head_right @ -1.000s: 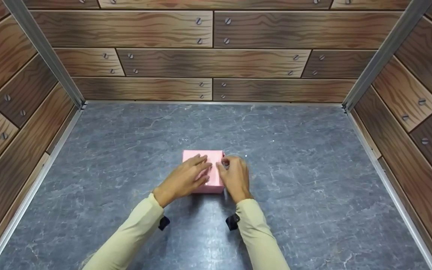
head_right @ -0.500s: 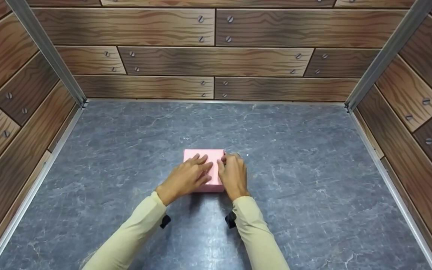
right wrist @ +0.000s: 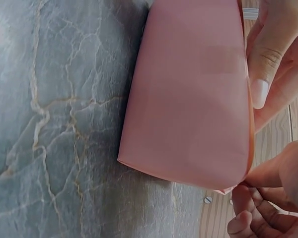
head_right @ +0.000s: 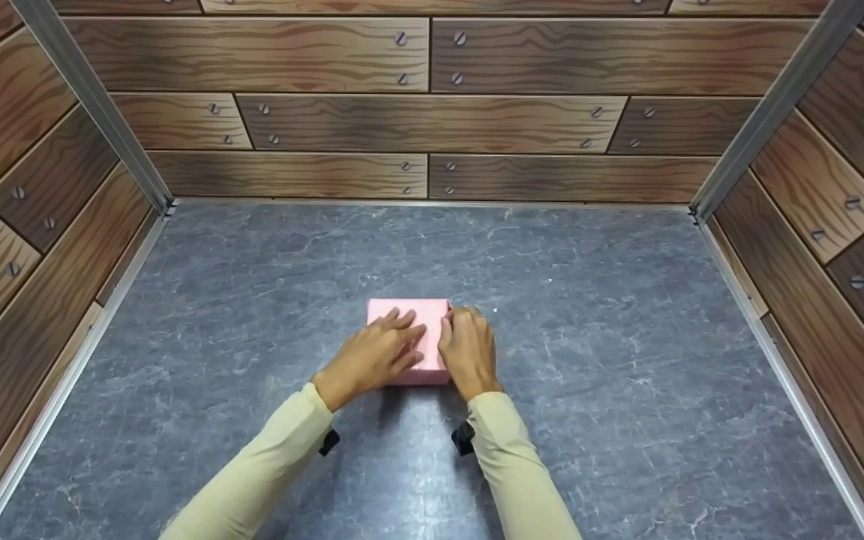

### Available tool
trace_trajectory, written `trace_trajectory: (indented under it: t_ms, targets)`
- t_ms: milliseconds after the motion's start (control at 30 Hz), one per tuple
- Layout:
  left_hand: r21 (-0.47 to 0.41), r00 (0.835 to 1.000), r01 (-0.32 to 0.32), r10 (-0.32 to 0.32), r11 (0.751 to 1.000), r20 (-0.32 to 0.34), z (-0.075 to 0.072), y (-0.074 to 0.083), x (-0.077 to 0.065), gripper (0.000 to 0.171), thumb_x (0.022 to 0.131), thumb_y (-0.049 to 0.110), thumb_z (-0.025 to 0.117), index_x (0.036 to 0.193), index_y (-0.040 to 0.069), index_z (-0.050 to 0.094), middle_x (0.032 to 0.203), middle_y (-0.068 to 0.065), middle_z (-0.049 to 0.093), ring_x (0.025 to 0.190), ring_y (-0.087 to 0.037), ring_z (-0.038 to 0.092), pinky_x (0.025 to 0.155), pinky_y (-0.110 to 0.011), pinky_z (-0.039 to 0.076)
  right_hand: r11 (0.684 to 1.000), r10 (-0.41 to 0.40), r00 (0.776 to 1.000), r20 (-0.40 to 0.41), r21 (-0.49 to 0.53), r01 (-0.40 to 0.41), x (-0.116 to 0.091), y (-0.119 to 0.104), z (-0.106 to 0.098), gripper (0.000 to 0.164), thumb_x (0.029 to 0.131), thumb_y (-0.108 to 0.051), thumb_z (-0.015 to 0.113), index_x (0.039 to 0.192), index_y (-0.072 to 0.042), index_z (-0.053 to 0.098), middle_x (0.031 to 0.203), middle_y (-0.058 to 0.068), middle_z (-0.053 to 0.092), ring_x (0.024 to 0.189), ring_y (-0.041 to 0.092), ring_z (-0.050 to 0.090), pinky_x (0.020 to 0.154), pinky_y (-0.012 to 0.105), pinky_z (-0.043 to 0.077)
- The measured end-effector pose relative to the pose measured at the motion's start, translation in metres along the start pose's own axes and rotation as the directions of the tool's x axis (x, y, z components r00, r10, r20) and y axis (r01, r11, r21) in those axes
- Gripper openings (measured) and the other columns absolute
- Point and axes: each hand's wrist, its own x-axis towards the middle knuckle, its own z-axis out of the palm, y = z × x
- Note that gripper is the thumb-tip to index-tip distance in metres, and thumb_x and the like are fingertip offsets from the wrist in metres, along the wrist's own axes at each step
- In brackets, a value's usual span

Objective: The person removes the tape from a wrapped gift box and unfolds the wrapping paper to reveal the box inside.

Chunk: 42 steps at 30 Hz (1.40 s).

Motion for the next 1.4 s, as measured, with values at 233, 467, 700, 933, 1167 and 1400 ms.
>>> trace_trajectory:
  t_ms: [233, 467, 700, 933, 1167, 1400]
  targets:
    - [0.005, 1.000, 0.001, -0.001, 1.000, 0.000, -0.0008, -0.0002, -0.0011, 0.042, 0.101, 0.036, 0.061, 0.136, 0.014, 0.064, 0.147, -0.011, 0.055, 0.136, -0.036, 0.051, 0.110, -0.048, 0.043, 1.000, 0.003, 1.000, -0.006, 0.007, -0.003, 0.0003, 0.0009, -0.0009, 0.007, 0.088, -0.003, 0.071, 0.085, 0.002, 0.074, 0.075, 0.013, 0.068, 0.068, 0.030, 0.064, 0.065, 0.050, 0.051]
    - [0.015, 1.000, -0.007, 0.007, 1.000, -0.013, 0.0000, -0.0007, -0.0018, 0.041, 0.101, 0.035, 0.061, 0.135, 0.013, 0.064, 0.146, -0.011, 0.056, 0.134, -0.037, 0.052, 0.110, -0.048, 0.044, 1.000, 0.003, 1.000, -0.019, 0.026, -0.003, 0.0004, 0.0012, -0.0018, 0.006, 0.087, -0.003, 0.072, 0.084, 0.002, 0.073, 0.072, 0.011, 0.067, 0.066, 0.028, 0.062, 0.062, 0.047, 0.050]
    - [-0.004, 1.000, 0.000, 0.000, 1.000, 0.002, 0.0014, -0.0011, -0.0010, 0.041, 0.102, 0.034, 0.060, 0.137, 0.013, 0.063, 0.148, -0.011, 0.054, 0.136, -0.037, 0.050, 0.112, -0.048, 0.041, 0.999, 0.040, 0.999, -0.006, 0.030, -0.039, 0.0000, 0.0020, -0.0042, 0.008, 0.089, -0.005, 0.073, 0.085, 0.001, 0.074, 0.075, 0.012, 0.068, 0.069, 0.030, 0.064, 0.065, 0.048, 0.051]
    - [-0.027, 1.000, 0.013, -0.013, 1.000, 0.022, 0.0015, -0.0005, -0.0011, 0.043, 0.102, 0.034, 0.059, 0.140, 0.013, 0.061, 0.150, -0.011, 0.052, 0.139, -0.036, 0.047, 0.114, -0.047, 0.038, 0.998, 0.052, 0.999, 0.001, 0.032, -0.052, -0.0007, 0.0051, -0.0057, 0.009, 0.089, -0.005, 0.072, 0.084, 0.002, 0.073, 0.075, 0.013, 0.069, 0.070, 0.031, 0.064, 0.066, 0.048, 0.051]
    - [-0.041, 0.999, 0.017, -0.016, 0.999, 0.028, -0.0007, 0.0007, -0.0008, 0.043, 0.103, 0.034, 0.058, 0.141, 0.013, 0.060, 0.150, -0.012, 0.052, 0.139, -0.037, 0.046, 0.115, -0.048, 0.037, 0.997, 0.060, 0.998, -0.002, 0.040, -0.060, -0.0011, 0.0078, -0.0064, 0.008, 0.088, -0.003, 0.070, 0.083, 0.003, 0.071, 0.074, 0.014, 0.068, 0.070, 0.031, 0.064, 0.067, 0.048, 0.051]
    - [-0.026, 1.000, 0.005, -0.005, 1.000, 0.011, -0.0018, 0.0009, -0.0009, 0.043, 0.102, 0.033, 0.059, 0.139, 0.013, 0.061, 0.149, -0.013, 0.053, 0.138, -0.037, 0.048, 0.113, -0.048, 0.040, 0.997, 0.074, 0.997, 0.001, 0.033, -0.074, -0.0004, 0.0076, -0.0084, 0.008, 0.087, -0.003, 0.069, 0.083, 0.003, 0.072, 0.074, 0.014, 0.069, 0.070, 0.031, 0.066, 0.067, 0.050, 0.052]
